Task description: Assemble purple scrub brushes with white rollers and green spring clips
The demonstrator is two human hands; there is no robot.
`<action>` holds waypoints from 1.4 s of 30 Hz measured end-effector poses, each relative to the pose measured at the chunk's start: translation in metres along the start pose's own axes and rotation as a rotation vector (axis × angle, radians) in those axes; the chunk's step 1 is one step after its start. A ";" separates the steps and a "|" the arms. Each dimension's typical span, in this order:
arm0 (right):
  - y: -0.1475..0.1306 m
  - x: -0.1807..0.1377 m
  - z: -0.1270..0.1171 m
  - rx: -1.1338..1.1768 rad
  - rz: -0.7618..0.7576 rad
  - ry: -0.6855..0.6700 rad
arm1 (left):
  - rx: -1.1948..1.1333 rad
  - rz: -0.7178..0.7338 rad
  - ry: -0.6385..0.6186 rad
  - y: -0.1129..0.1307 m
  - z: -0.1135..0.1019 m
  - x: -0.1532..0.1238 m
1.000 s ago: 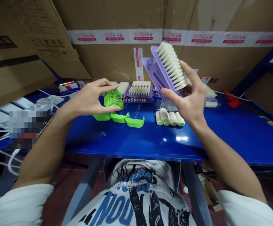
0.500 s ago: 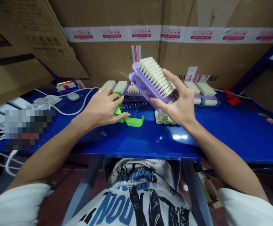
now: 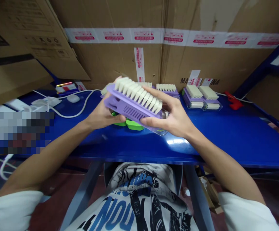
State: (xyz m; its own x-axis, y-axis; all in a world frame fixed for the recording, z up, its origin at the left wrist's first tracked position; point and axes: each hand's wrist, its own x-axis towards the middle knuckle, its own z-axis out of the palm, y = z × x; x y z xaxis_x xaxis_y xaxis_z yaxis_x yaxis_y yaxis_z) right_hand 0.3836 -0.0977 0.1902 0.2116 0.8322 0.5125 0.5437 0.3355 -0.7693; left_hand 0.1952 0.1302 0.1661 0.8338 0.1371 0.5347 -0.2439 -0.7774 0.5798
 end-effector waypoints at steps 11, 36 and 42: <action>0.007 -0.001 0.000 -0.051 -0.078 0.102 | -0.602 -0.230 0.331 0.019 0.006 0.007; 0.062 0.023 -0.106 -0.417 0.107 0.454 | -0.612 -0.337 0.616 -0.059 -0.047 0.025; 0.058 0.025 -0.117 -0.829 0.198 0.346 | -0.593 -0.342 0.609 -0.064 -0.048 0.024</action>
State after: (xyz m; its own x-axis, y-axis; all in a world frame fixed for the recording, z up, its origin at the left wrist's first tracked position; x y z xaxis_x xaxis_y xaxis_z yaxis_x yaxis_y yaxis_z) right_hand 0.5159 -0.1089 0.2033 0.5217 0.6174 0.5888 0.8515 -0.3343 -0.4040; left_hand 0.2070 0.2124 0.1716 0.5435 0.7327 0.4097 -0.3861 -0.2152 0.8970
